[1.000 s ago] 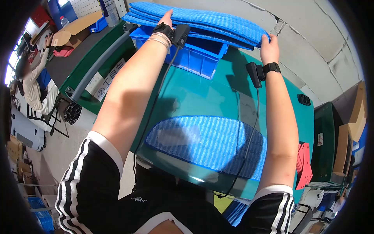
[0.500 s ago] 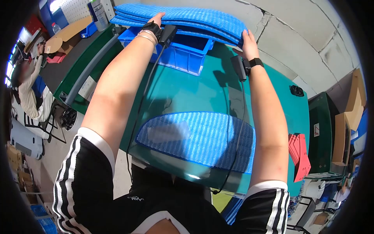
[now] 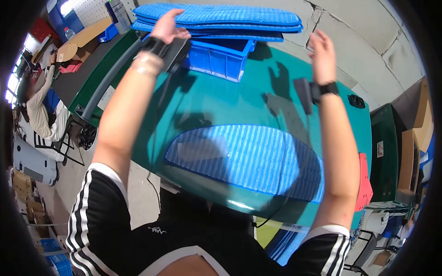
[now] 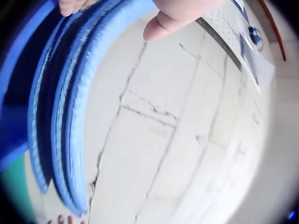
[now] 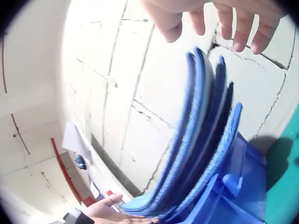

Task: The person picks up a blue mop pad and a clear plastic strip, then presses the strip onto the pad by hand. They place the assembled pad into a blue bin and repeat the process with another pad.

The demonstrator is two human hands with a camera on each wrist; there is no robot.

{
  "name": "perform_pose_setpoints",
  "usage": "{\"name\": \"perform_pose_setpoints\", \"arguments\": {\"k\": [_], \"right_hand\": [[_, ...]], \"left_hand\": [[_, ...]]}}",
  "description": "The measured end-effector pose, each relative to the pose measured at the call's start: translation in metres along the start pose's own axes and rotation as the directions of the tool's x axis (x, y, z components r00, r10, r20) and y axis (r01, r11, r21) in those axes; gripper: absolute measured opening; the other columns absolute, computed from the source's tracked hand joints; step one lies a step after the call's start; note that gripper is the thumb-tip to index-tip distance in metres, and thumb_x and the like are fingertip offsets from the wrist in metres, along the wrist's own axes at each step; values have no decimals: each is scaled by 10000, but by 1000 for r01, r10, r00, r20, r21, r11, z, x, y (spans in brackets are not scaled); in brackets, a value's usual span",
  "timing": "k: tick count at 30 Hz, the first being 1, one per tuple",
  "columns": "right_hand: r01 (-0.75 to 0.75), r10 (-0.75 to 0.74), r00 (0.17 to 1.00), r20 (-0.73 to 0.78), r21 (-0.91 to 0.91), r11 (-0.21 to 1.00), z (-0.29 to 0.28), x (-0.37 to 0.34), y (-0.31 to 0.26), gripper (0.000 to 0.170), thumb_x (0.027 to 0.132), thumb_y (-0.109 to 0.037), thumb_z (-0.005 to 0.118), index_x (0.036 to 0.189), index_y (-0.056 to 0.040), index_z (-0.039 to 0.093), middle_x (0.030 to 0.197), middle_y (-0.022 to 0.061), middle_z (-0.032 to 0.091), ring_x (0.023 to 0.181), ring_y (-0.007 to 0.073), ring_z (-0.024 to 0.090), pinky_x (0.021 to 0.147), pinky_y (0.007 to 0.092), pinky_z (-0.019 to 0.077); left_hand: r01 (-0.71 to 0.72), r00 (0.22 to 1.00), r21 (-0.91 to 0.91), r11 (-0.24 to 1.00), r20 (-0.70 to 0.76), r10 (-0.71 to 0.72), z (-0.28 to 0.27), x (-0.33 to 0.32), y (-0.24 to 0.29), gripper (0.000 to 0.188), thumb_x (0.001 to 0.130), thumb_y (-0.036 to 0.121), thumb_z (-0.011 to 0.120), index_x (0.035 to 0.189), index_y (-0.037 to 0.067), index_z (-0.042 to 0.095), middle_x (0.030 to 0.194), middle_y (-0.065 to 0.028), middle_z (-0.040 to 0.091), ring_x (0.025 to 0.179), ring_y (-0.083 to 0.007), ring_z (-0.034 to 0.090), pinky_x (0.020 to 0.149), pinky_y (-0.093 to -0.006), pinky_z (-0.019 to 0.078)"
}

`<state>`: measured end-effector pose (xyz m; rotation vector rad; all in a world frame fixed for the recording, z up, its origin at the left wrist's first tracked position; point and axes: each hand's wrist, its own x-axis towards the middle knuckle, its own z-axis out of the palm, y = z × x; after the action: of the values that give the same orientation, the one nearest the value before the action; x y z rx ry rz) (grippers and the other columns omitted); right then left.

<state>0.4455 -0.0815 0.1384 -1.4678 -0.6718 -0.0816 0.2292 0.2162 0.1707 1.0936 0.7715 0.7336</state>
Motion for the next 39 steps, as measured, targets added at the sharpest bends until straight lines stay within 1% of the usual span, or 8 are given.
{"name": "perform_pose_setpoints", "arguments": {"k": [4, 8, 15, 18, 26, 29, 33, 39], "right_hand": [[69, -90, 978, 186, 116, 991, -78, -89, -98, 304, 981, -175, 481, 1212, -2, 578, 1104, 114, 625, 989, 165, 601, 835, 274, 437], [389, -335, 815, 472, -18, 921, -152, -188, -173, 244, 941, -98, 460, 1091, 46, 588, 975, 143, 622, 878, 216, 589, 790, 332, 458], [121, 135, 929, 343, -629, 768, -192, -284, -69, 328, 829, -141, 656, 1116, 8, 600, 1095, 163, 607, 1034, 283, 581, 917, 350, 438], [96, 109, 973, 201, -790, 605, -216, -287, -3, 454, 792, -190, 729, 1178, -1, 582, 1165, 192, 592, 1125, 347, 551, 976, 380, 420], [-158, 321, 947, 31, -823, 545, -237, -268, 12, 581, 720, -253, 805, 1187, 24, 598, 1129, 225, 627, 1063, 295, 605, 917, 385, 469], [-49, 143, 988, 58, -760, 649, -285, -242, 64, 482, 727, -163, 772, 1132, 43, 609, 1070, 164, 644, 998, 217, 605, 875, 338, 482], [-28, 246, 908, 338, -538, 843, -150, -250, -28, 478, 822, -246, 725, 1197, 19, 595, 1126, 114, 621, 1026, 211, 578, 873, 315, 471], [361, 204, 702, 682, -588, 723, 10, -255, -46, 593, 828, -394, 682, 1235, 22, 569, 1152, 229, 599, 1056, 316, 604, 900, 367, 480]], "left_hand": [[-246, 701, -43, 968, 682, 209, -71, -137, 4, 503, 959, 237, 480, 1399, 22, 367, 1312, -162, 521, 1216, -223, 498, 1026, -338, 370], [-906, 336, 288, 311, 935, 114, -126, -261, -15, 666, 686, 78, 761, 1302, 23, 514, 1267, -153, 574, 1211, -286, 524, 996, -408, 409], [-660, 705, 751, 4, 617, 350, -151, -269, -138, 725, 722, 205, 762, 1335, -2, 434, 1315, -253, 477, 1208, -396, 475, 1022, -435, 389], [-665, 746, 705, 247, 612, 262, -143, -264, -147, 823, 677, 210, 791, 1364, -10, 396, 1276, -245, 519, 1182, -385, 500, 1011, -438, 394], [-658, 705, 745, 113, 556, 440, -147, -280, -168, 905, 613, 283, 834, 1373, 19, 420, 1265, -164, 549, 1186, -325, 513, 986, -422, 413], [-680, 492, 726, -99, 552, 674, -144, -295, -199, 869, 553, 383, 847, 1286, 65, 505, 1173, -123, 585, 1133, -273, 540, 958, -404, 406], [-616, 708, 781, 100, 493, 506, -145, -289, -207, 787, 633, 410, 817, 1289, 91, 520, 1338, -151, 530, 1291, -314, 446, 1070, -518, 305], [-742, 494, 670, -20, 568, 658, -148, -304, -201, 632, 689, 316, 789, 1231, 80, 564, 1239, -112, 577, 1162, -293, 527, 973, -464, 384]]}}
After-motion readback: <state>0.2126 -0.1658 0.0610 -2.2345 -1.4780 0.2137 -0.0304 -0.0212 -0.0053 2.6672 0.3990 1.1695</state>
